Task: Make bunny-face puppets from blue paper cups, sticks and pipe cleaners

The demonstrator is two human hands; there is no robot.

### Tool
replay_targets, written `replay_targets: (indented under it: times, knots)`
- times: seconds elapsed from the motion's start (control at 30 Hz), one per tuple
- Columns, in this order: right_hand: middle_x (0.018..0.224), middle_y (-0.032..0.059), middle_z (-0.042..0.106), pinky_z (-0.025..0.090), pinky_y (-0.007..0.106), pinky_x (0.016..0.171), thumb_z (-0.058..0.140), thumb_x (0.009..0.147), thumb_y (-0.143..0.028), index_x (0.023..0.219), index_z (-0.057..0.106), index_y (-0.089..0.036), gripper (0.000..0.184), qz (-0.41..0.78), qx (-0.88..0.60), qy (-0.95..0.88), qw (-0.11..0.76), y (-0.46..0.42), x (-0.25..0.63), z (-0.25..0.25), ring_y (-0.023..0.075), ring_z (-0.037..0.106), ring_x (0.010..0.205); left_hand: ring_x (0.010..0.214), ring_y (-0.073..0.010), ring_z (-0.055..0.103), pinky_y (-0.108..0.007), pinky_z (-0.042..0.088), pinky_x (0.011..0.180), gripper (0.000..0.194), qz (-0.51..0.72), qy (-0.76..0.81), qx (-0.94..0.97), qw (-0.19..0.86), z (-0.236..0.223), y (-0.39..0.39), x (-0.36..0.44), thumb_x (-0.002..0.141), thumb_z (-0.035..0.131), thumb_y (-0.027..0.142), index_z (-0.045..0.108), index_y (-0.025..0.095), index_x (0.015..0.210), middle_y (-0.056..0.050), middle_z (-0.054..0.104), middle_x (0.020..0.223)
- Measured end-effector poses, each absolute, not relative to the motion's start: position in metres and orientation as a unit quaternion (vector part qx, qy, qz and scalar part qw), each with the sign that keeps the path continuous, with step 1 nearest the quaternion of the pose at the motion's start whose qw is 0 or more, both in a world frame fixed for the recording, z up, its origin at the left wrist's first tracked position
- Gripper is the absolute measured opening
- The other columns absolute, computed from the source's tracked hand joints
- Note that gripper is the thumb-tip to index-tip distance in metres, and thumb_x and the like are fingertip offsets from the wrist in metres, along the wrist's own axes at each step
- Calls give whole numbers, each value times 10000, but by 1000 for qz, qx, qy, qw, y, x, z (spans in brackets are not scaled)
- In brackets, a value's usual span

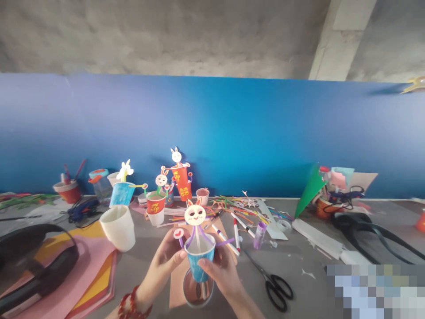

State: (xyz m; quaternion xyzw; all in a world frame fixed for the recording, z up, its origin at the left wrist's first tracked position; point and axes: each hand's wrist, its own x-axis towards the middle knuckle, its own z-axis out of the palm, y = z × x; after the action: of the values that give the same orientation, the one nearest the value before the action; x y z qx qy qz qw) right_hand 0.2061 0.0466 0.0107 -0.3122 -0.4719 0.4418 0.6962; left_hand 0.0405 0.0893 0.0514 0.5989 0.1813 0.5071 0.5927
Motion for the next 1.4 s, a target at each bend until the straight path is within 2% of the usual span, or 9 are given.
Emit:
replay_targets:
  times: [0.1, 0.2, 0.37, 0.47, 0.67, 0.87, 1.03, 1.17, 1.4]
  knots:
    - [962, 70, 777, 589, 351, 787, 818, 746, -453, 1057, 721, -246, 386, 442, -302, -490, 687, 46, 203, 18, 257, 721, 852, 1120, -276, 593, -374, 466, 996, 446, 478, 169, 623, 596, 44, 89, 42, 798, 779, 344, 627, 240, 1204, -84, 655, 1176]
    - [937, 72, 772, 592, 344, 763, 800, 763, -462, 1066, 718, -245, 382, 435, -295, -502, 687, 46, 202, 19, 251, 718, 817, 1168, -308, 593, -407, 463, 1016, 484, 454, 163, 626, 612, 41, 89, 45, 810, 770, 336, 618, 239, 1259, -107, 661, 1236]
    - [1036, 91, 754, 583, 365, 808, 743, 813, -483, 1119, 704, -253, 384, 401, -288, -529, 690, 51, 207, 12, 267, 710, 905, 1194, -307, 597, -399, 475, 1020, 453, 466, 176, 585, 640, 46, 87, 47, 811, 769, 291, 649, 259, 1246, -91, 681, 1248]
    - [1058, 90, 741, 572, 345, 822, 732, 834, -418, 1075, 718, -243, 298, 370, -318, -514, 706, 53, 213, 10, 261, 697, 949, 1215, -313, 593, -400, 473, 1035, 463, 485, 201, 540, 657, 46, 88, 44, 790, 783, 293, 659, 266, 1235, -82, 673, 1284]
    - [834, 24, 702, 545, 262, 692, 732, 839, -323, 864, 717, -219, 107, 314, -366, -470, 739, 52, 219, 13, 175, 650, 724, 1274, -308, 555, -383, 475, 1041, 470, 480, 194, 539, 664, 41, 94, 40, 830, 744, 269, 627, 294, 1285, -62, 624, 1374]
    - [744, 17, 657, 520, 264, 641, 678, 879, -335, 840, 726, -210, 139, 265, -417, -507, 706, 46, 220, 22, 179, 623, 667, 1341, -320, 492, -377, 455, 1073, 520, 483, 204, 556, 645, 44, 93, 38, 826, 751, 290, 605, 299, 1325, -53, 586, 1429]
    - [838, 38, 682, 518, 256, 598, 673, 876, -326, 898, 760, -221, 138, 259, -409, -540, 689, 47, 223, 26, 168, 622, 645, 1380, -362, 437, -426, 431, 1100, 635, 468, 213, 576, 636, 41, 95, 33, 796, 775, 329, 554, 279, 1389, -85, 549, 1464]
    - [802, 23, 653, 501, 240, 576, 659, 884, -318, 857, 750, -220, 136, 269, -397, -570, 667, 47, 224, 27, 157, 607, 634, 1414, -343, 393, -427, 388, 1135, 705, 502, 225, 544, 634, 43, 95, 33, 797, 769, 353, 484, 316, 1441, -62, 503, 1505]
    - [755, 0, 595, 479, 225, 541, 653, 881, -309, 791, 696, -213, 139, 281, -381, -578, 665, 45, 223, 32, 136, 563, 589, 1362, -323, 469, -412, 446, 1079, 743, 497, 193, 511, 674, 46, 92, 36, 790, 771, 336, 449, 341, 1459, -61, 555, 1459]
